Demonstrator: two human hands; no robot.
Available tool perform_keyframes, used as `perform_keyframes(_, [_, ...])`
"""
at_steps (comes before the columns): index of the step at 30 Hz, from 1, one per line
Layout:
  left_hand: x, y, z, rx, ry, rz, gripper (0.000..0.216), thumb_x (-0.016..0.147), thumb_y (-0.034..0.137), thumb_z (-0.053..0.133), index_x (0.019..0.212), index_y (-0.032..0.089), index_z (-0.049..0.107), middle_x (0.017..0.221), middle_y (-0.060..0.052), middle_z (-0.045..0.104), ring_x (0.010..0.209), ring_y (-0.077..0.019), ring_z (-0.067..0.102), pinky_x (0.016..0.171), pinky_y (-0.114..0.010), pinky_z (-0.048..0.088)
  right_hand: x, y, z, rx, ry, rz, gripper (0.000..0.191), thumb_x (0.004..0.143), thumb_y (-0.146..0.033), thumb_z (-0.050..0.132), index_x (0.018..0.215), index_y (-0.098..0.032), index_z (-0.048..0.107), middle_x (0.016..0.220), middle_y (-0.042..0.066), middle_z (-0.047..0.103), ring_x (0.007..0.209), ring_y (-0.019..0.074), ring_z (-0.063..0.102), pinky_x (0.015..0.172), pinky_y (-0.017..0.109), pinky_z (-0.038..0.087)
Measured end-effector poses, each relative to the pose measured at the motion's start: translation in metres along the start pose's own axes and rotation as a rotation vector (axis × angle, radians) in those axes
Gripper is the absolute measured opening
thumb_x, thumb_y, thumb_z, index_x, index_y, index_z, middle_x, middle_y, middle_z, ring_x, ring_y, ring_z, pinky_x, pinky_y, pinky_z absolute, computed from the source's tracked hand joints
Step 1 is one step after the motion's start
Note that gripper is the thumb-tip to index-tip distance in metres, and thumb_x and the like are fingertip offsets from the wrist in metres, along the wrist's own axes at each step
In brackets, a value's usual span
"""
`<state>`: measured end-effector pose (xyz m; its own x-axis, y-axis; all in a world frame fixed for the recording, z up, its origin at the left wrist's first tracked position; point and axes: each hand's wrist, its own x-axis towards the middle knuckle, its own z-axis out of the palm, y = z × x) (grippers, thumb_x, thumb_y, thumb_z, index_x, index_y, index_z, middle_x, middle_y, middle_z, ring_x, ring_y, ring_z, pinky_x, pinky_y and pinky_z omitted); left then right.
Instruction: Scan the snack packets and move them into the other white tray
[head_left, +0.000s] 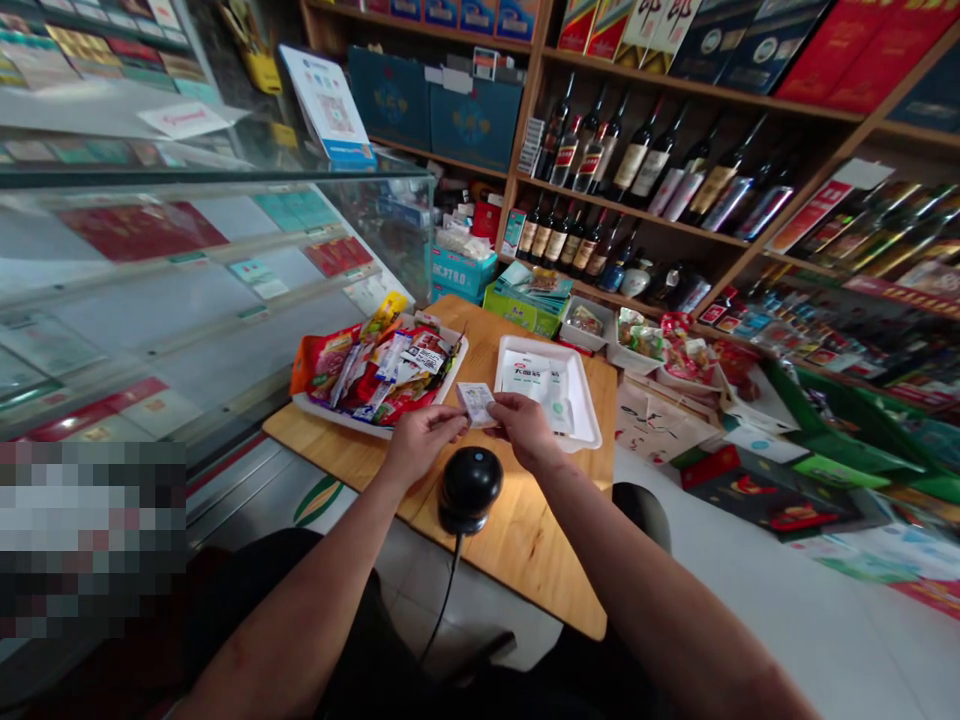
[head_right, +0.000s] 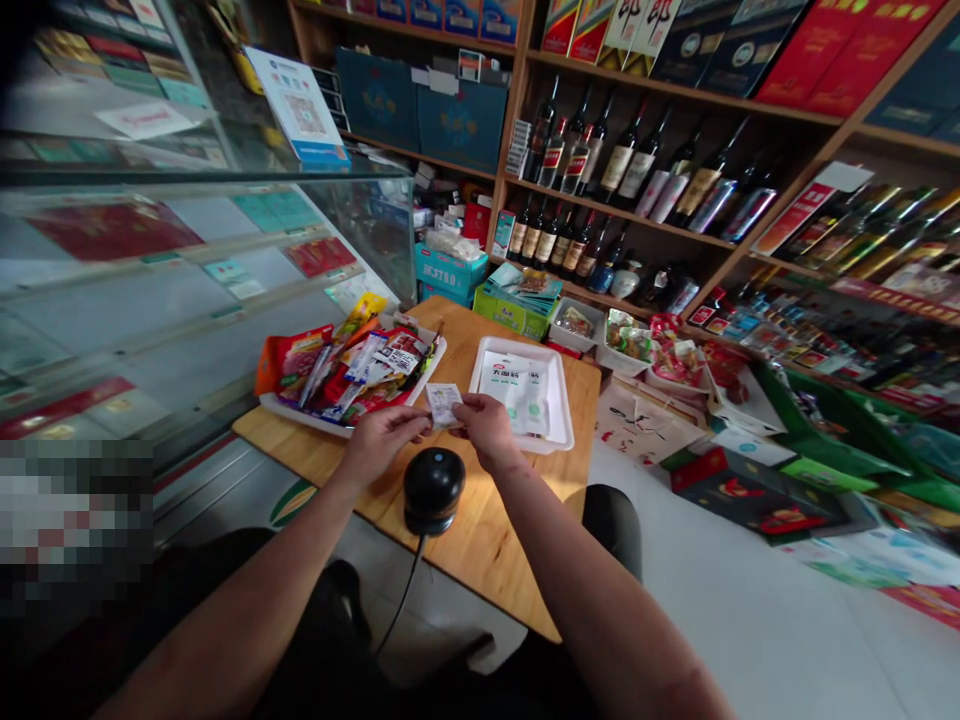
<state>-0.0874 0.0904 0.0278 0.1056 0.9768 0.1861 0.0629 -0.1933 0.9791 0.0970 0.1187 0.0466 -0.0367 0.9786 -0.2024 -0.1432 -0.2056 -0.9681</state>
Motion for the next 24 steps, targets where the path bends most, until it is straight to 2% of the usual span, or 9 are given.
perform_keyframes(4, [0.003,-0.008,0.001,-0.067,0.022,-0.066,0.035,0.080,0.047,0.073,0.092,0.014,0.071,0.082,-0.008,0.074,0.074,-0.0197,0.070,0.066,-0.030,0.056,-0.003,0.012,-0.002,-0.013,0.050,-0.013,0.022,0.077,-0.025,0.072,0.097,-0.016,0.068,0.089,0.005,0.072,0.069,0.0143,0.067,0.063,0.030,0.059])
perform_keyframes(9, [0.005,-0.013,-0.001,-0.007,0.072,-0.076,0.036,0.079,0.049,0.073,0.089,0.014,0.071,0.077,-0.005,0.072,0.066,-0.0160,0.066,0.063,-0.027,0.052,0.000,0.025,-0.002,-0.096,0.125,-0.096,0.019,0.075,-0.022,0.070,0.092,-0.015,0.070,0.087,0.005,0.072,0.078,0.0157,0.069,0.075,0.031,0.059])
perform_keyframes(16, [0.011,-0.014,0.004,-0.114,0.034,-0.139,0.041,0.075,0.049,0.077,0.094,0.014,0.068,0.081,-0.007,0.073,0.074,-0.0193,0.069,0.064,-0.029,0.055,-0.004,0.023,-0.001,0.001,0.078,-0.021,0.021,0.073,-0.018,0.068,0.094,-0.015,0.065,0.091,0.006,0.071,0.074,0.0162,0.069,0.065,0.030,0.060])
perform_keyframes(21, [0.011,-0.016,0.005,-0.064,0.058,-0.145,0.039,0.076,0.048,0.076,0.094,0.015,0.068,0.082,-0.007,0.073,0.072,-0.0196,0.069,0.061,-0.028,0.054,-0.005,0.025,-0.001,0.010,0.076,-0.018,0.023,0.071,-0.022,0.074,0.091,-0.016,0.063,0.087,0.006,0.070,0.072,0.0163,0.068,0.066,0.031,0.059])
perform_keyframes(24, [0.010,-0.016,0.003,0.036,0.086,-0.110,0.037,0.077,0.048,0.074,0.094,0.016,0.070,0.084,-0.007,0.074,0.074,-0.0205,0.070,0.065,-0.030,0.055,-0.005,0.027,-0.003,-0.102,0.137,-0.068,0.027,0.068,-0.024,0.076,0.091,-0.015,0.064,0.082,0.003,0.069,0.074,0.0164,0.067,0.069,0.030,0.058])
